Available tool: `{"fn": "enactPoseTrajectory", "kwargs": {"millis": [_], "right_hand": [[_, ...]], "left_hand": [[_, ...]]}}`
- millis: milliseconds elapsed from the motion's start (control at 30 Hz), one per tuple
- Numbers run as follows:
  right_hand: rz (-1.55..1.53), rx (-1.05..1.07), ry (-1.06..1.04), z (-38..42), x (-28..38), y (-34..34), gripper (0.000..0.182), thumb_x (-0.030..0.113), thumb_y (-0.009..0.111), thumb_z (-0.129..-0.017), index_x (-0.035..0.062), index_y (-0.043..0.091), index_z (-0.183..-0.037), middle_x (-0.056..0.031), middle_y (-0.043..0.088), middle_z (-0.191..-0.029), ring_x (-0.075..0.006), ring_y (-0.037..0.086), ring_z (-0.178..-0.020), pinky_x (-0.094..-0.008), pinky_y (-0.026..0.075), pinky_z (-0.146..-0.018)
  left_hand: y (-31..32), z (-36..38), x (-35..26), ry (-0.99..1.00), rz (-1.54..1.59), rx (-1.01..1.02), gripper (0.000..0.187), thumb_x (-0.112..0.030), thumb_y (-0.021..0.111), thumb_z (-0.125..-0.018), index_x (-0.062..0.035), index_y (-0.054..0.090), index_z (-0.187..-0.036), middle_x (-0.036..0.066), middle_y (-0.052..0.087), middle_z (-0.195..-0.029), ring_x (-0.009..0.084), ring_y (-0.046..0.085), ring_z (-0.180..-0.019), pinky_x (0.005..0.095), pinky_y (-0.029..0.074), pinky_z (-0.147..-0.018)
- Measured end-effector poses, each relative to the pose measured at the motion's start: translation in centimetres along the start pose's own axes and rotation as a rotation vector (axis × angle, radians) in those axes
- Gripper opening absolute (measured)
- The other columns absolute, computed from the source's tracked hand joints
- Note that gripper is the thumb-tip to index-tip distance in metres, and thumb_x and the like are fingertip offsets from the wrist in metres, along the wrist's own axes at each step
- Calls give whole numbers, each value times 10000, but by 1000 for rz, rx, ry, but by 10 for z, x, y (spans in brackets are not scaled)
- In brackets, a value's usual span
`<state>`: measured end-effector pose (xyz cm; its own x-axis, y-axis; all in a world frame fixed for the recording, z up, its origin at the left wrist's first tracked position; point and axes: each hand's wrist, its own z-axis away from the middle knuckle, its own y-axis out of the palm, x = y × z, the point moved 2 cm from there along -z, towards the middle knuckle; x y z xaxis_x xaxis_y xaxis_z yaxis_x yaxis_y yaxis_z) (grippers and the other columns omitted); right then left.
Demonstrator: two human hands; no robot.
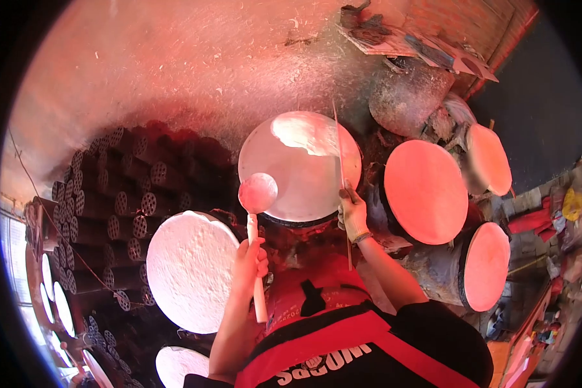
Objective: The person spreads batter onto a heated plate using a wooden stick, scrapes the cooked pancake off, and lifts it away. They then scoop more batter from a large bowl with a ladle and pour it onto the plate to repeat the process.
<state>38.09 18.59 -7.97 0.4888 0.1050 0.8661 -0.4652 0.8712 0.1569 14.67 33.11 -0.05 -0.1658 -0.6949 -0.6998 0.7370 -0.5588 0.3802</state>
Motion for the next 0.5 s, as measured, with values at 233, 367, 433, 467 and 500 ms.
{"fn": "enactPoseTrajectory", "kwargs": {"millis": [233,367,433,467,500], "right_hand": [[143,88,-80,-49,15,29,462,319,584,-907,256,478,-1352,74,311,-525,-55,332,-383,-253,268,-344],[271,255,18,-30,40,13,415,306,569,-918,271,509,-1327,74,314,-533,-55,298,-385,-252,246,-349],[251,381,85,-11,54,-16,400,300,564,-921,282,517,-1318,74,324,-537,-56,285,-381,-251,236,-345],[239,375,137,-8,60,-32,395,300,561,-925,290,516,-1317,73,331,-539,-55,277,-377,-247,226,-342],[227,369,190,-9,63,-44,389,300,557,-928,299,515,-1315,73,339,-542,-53,269,-373,-243,216,-339]], "left_hand": [[27,14,32,135,5,13,189,-224,418,-990,-50,474,-1041,-7,413,-716,75,410,-596,217,343,-480],[32,-4,55,-87,306,36,152,-198,451,-978,-54,465,-934,-16,412,-700,68,369,-556,205,312,-454],[44,-3,58,-21,281,-37,131,-178,456,-971,-59,457,-916,-19,407,-694,64,365,-550,204,302,-445],[49,-2,56,41,242,-102,115,-157,462,-965,-64,448,-898,-22,403,-687,60,362,-545,203,292,-436],[55,1,52,85,228,-168,105,-137,490,-947,-76,436,-880,-22,402,-681,59,371,-551,208,303,-443]]}}
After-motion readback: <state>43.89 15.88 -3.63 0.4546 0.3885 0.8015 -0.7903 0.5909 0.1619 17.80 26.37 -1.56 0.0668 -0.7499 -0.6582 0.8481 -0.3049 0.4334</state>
